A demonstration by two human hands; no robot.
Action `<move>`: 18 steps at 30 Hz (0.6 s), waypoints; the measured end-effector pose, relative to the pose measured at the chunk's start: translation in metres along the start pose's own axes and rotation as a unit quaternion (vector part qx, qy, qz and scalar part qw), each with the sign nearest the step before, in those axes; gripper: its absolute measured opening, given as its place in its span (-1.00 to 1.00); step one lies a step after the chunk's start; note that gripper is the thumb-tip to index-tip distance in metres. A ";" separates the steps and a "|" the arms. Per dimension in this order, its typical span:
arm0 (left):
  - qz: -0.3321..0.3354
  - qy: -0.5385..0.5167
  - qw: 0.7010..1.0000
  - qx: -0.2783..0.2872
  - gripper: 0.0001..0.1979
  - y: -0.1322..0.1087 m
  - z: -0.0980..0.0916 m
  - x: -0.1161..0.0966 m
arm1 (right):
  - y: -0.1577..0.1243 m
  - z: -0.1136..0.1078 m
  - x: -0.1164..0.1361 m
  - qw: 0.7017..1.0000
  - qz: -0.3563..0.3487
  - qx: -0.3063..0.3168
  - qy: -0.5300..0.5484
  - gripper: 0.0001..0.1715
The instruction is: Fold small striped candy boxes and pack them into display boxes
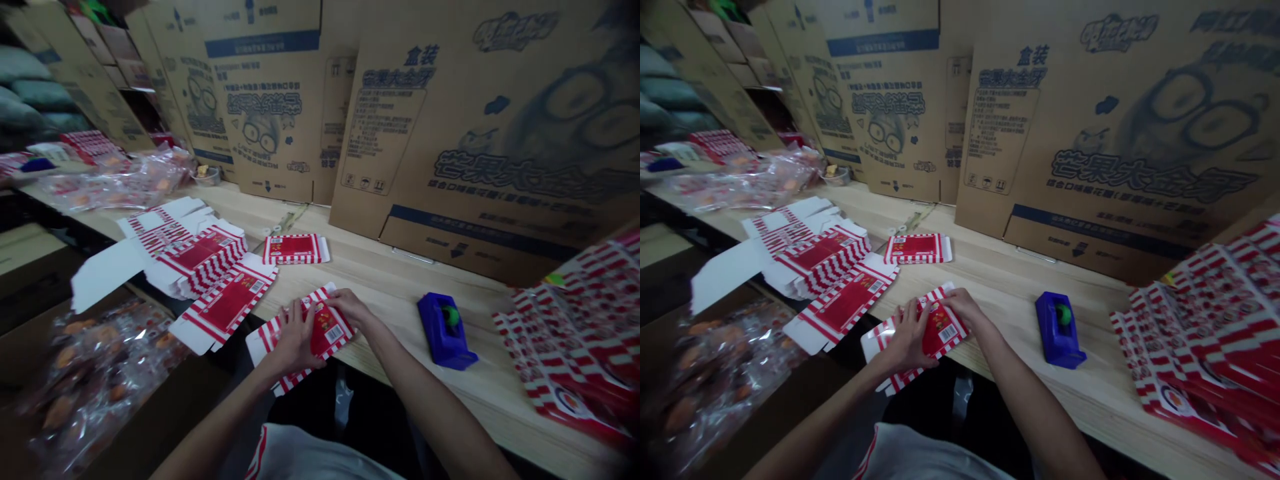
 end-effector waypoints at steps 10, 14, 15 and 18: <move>-0.085 -0.204 0.967 -0.122 0.10 0.002 -0.080 -0.026 | -0.087 -0.032 -0.010 0.982 -0.012 -0.024 0.189 -0.38; -0.076 -0.319 0.937 -0.117 0.03 -0.005 -0.081 -0.053 | -0.113 -0.041 -0.010 0.969 -0.002 0.022 0.244 -0.40; -0.074 -0.350 0.927 -0.110 0.00 -0.006 -0.079 -0.057 | -0.116 -0.046 -0.009 0.969 -0.005 0.019 0.246 -0.40; -0.084 -0.425 0.897 -0.085 -0.09 -0.003 -0.070 -0.061 | -0.121 -0.067 -0.011 0.970 -0.011 0.029 0.240 -0.44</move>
Point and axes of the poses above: each hand's wrist, its own y-axis towards the middle knuckle, its own z-axis out of the palm, x = y × z, the point moved 1 cm from there along y, towards the middle knuckle, and after that the axes turned 14 degrees about -x, right-handed, at the moved point
